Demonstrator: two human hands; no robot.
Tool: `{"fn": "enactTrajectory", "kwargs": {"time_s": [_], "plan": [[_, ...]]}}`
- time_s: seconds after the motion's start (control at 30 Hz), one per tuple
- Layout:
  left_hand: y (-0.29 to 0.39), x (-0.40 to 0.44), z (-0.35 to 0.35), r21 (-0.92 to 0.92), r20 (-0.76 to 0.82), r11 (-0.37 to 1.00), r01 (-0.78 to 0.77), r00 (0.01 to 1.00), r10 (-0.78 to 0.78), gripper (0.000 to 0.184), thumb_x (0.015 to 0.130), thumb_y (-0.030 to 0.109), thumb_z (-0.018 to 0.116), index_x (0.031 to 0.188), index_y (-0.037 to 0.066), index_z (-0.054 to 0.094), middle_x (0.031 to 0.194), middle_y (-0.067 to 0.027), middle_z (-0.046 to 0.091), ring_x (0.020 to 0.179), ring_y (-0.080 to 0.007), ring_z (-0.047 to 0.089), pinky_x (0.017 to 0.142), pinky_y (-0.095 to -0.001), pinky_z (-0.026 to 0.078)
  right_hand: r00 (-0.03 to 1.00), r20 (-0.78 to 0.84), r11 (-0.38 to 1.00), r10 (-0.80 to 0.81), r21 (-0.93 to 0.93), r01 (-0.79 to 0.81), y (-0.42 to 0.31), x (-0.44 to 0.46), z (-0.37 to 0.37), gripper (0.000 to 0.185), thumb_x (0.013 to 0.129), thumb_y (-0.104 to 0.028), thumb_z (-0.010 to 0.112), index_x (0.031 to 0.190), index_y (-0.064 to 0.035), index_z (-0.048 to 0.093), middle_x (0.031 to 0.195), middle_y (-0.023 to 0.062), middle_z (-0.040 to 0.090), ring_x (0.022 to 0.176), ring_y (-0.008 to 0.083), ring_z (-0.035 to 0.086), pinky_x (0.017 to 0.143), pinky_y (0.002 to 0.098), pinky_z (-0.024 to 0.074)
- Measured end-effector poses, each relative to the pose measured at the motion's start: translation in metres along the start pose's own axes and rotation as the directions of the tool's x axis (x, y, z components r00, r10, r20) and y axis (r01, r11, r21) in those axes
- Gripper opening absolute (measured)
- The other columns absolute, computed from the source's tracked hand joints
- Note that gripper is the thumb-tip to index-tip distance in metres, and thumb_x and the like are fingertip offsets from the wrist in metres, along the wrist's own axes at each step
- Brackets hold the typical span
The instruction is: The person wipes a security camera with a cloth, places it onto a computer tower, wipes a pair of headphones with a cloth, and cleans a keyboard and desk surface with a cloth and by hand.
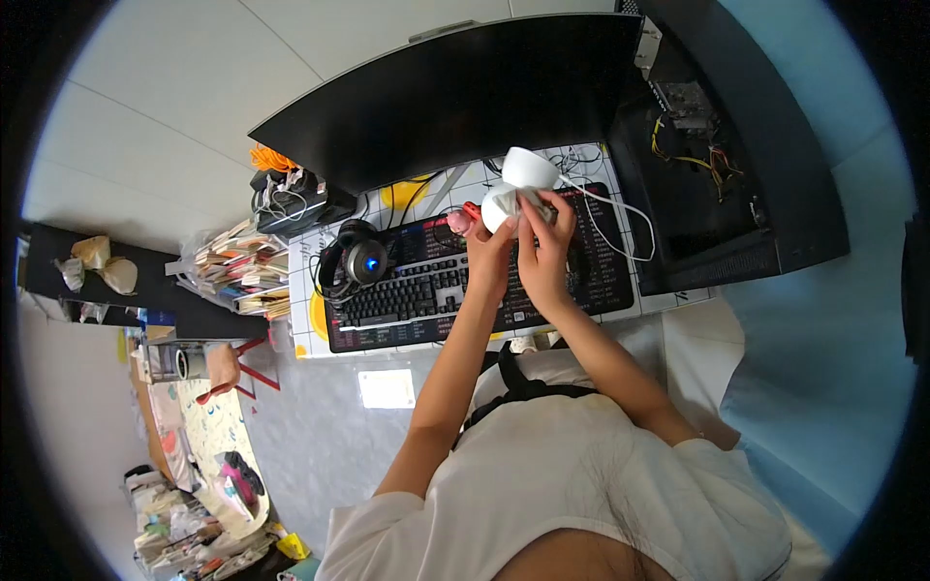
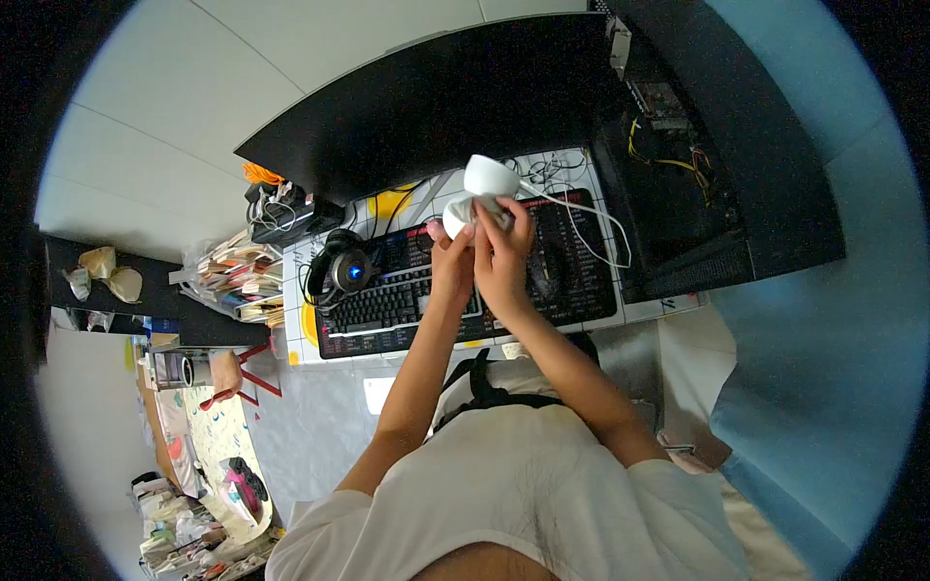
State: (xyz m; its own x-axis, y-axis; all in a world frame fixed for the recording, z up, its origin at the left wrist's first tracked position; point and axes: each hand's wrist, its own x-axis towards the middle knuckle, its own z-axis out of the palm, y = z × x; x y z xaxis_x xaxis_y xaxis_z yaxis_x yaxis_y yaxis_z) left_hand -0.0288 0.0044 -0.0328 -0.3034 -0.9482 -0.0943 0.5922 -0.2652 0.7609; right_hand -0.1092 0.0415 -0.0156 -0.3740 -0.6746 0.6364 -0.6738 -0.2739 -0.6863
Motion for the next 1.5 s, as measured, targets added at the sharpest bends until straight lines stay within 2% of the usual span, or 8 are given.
{"fn": "enactTrajectory", "kwargs": {"time_s": [0.17, 0.27, 0.37, 0.57, 0.9, 1.0, 1.23, 1.5], "plan": [[-0.003, -0.007, 0.001, -0.173, 0.011, 0.983, 0.064, 0.998, -0.063, 0.055, 0.082, 0.030, 0.058, 0.125, 0.007, 0.034, 0.123, -0.0077, 0.043, 0.116, -0.0224, 0.041, 0.100, -0.0358, 0.032, 0.846, -0.015, 0.719, 0.534, 0.535, -0.444, 0.037, -0.005, 0.013, 0.024, 0.085, -0.003, 0.053, 0.108, -0.0016, 0.057, 0.091, 0.0021, 0.049, 0.082, 0.0117, 0.049, 0.074, 0.0220, 0.0404], [0.001, -0.005, -0.008, -0.013, 0.114, 0.992, 0.129, 0.985, -0.127, 0.063, 0.077, 0.035, 0.062, 0.127, 0.009, 0.033, 0.125, -0.0083, 0.041, 0.117, -0.0222, 0.041, 0.101, -0.0367, 0.031, 0.532, 0.330, 0.035, 0.780, 0.825, -0.564, 0.053, 0.005, 0.017, 0.023, 0.087, -0.012, 0.050, 0.109, -0.0057, 0.056, 0.102, 0.0041, 0.054, 0.089, 0.0127, 0.050, 0.079, 0.0288, 0.0411], [0.001, -0.009, -0.013, -0.066, 0.119, 0.980, 0.189, 0.976, -0.181, 0.070, 0.074, 0.037, 0.065, 0.128, 0.007, 0.033, 0.126, -0.0088, 0.042, 0.117, -0.0238, 0.042, 0.100, -0.0378, 0.034, 0.531, 0.631, -0.338, 0.566, 0.765, -0.548, 0.061, 0.024, 0.009, 0.031, 0.089, -0.020, 0.047, 0.115, -0.0056, 0.052, 0.110, 0.0081, 0.057, 0.101, 0.0177, 0.054, 0.087, 0.0321, 0.0433], [0.002, -0.012, -0.029, -0.062, 0.160, 0.956, 0.286, 0.949, -0.273, 0.066, 0.072, 0.029, 0.068, 0.124, 0.001, 0.037, 0.119, -0.0104, 0.048, 0.111, -0.0222, 0.047, 0.095, -0.0350, 0.038, 0.610, 0.705, -0.237, 0.362, 0.703, -0.671, 0.075, 0.029, 0.001, 0.035, 0.088, -0.026, 0.045, 0.116, -0.0073, 0.054, 0.109, 0.0061, 0.059, 0.098, 0.0167, 0.056, 0.084, 0.0314, 0.0450], [0.008, 0.001, -0.007, 0.043, 0.011, 0.998, 0.034, 0.999, -0.034, 0.052, 0.075, 0.015, 0.066, 0.119, -0.002, 0.043, 0.111, -0.0089, 0.052, 0.105, -0.0198, 0.050, 0.092, -0.0321, 0.038, 0.603, 0.432, -0.145, 0.671, 0.873, -0.465, 0.051, 0.006, 0.014, 0.024, 0.088, -0.014, 0.049, 0.111, -0.0058, 0.052, 0.110, 0.0043, 0.054, 0.101, 0.0150, 0.050, 0.088, 0.0298, 0.0398], [0.013, 0.006, -0.002, 0.135, -0.061, 0.990, -0.027, 0.998, 0.036, 0.051, 0.071, 0.010, 0.070, 0.115, -0.003, 0.048, 0.107, -0.0082, 0.054, 0.100, -0.0173, 0.051, 0.089, -0.0293, 0.038, 0.504, 0.352, 0.012, 0.789, 0.811, -0.585, 0.032, 0.011, 0.013, 0.033, 0.083, -0.009, 0.059, 0.115, -0.0029, 0.053, 0.108, 0.0051, 0.056, 0.099, 0.0146, 0.052, 0.088, 0.0278, 0.0407], [0.019, 0.006, 0.000, 0.405, -0.099, 0.912, -0.060, 0.989, 0.109, 0.060, 0.068, 0.010, 0.073, 0.118, -0.006, 0.045, 0.106, -0.0093, 0.054, 0.097, -0.0170, 0.053, 0.086, -0.0282, 0.042, 0.985, -0.025, 0.978, 0.169, 0.132, -0.164, 0.027, 0.008, 0.011, 0.025, 0.086, -0.011, 0.054, 0.110, -0.0067, 0.059, 0.105, 0.0080, 0.042, 0.101, 0.0221, 0.044, 0.082, 0.0311, 0.0404], [0.021, 0.018, 0.002, 0.435, -0.172, 0.896, -0.094, 0.967, 0.185, 0.072, 0.064, 0.014, 0.077, 0.123, -0.004, 0.040, 0.111, -0.0121, 0.048, 0.100, -0.0209, 0.052, 0.084, -0.0294, 0.044, 0.892, 0.163, 0.712, 0.421, 0.549, -0.437, 0.013, -0.016, 0.023, 0.031, 0.090, -0.011, 0.046, 0.119, -0.0004, 0.048, 0.111, 0.0087, 0.046, 0.101, 0.0216, 0.049, 0.085, 0.0318, 0.0409]]}}
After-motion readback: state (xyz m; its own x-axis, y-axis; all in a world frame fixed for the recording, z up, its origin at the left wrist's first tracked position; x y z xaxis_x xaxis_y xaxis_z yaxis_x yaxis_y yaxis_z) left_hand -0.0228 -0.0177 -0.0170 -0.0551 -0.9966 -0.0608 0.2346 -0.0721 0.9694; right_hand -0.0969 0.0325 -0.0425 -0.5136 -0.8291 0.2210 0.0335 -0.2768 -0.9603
